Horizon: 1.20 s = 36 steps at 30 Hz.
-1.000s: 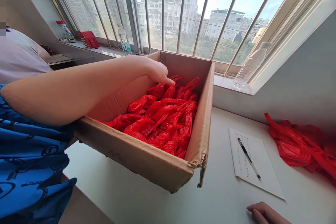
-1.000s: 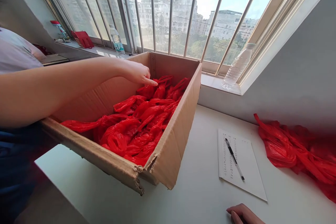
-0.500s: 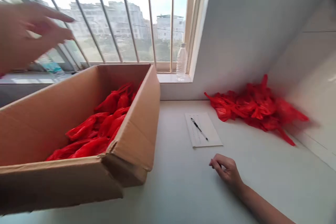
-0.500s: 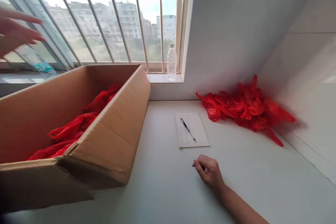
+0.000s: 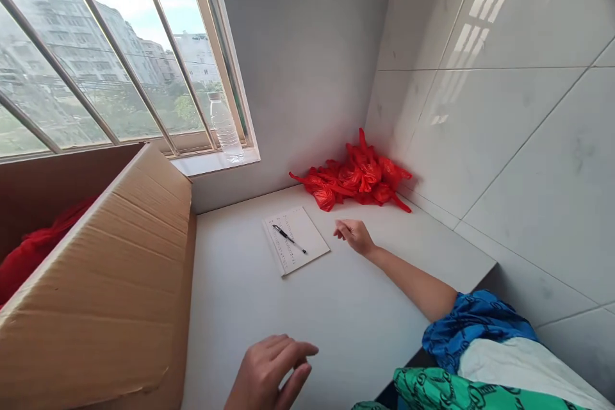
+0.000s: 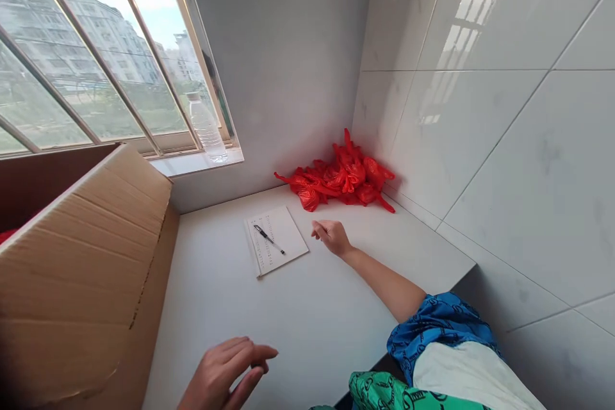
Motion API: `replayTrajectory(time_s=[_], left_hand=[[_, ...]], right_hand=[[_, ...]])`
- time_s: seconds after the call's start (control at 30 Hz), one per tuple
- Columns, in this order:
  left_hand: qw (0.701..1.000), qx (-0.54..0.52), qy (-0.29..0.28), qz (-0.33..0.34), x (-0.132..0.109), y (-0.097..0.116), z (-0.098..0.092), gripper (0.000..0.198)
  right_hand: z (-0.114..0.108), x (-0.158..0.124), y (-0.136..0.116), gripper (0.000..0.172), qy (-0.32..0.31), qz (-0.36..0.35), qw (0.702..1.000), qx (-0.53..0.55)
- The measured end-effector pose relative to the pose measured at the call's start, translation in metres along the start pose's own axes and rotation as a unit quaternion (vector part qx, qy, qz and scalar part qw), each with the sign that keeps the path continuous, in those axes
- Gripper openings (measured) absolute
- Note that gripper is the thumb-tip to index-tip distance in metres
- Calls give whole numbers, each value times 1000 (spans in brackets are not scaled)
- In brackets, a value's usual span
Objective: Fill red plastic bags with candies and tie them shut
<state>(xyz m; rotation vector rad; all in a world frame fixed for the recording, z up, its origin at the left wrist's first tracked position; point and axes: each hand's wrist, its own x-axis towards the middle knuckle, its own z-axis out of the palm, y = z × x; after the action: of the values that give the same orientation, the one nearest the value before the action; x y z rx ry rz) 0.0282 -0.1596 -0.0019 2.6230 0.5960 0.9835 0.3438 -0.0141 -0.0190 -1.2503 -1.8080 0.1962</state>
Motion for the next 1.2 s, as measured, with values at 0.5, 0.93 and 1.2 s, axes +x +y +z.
replayTrajectory(time_s=[0.5, 0.93, 1.2], left_hand=[[984, -126, -87, -95, 12, -40, 73, 30], [975, -164, -94, -119, 12, -37, 69, 35], [902, -266, 151, -305, 19, -55, 37, 41]], right_hand=[[-120, 147, 91, 33, 193, 262, 934, -150], [-128, 127, 24, 26, 158, 167, 970, -83], [-67, 55, -60, 33, -93, 45, 986, 132]])
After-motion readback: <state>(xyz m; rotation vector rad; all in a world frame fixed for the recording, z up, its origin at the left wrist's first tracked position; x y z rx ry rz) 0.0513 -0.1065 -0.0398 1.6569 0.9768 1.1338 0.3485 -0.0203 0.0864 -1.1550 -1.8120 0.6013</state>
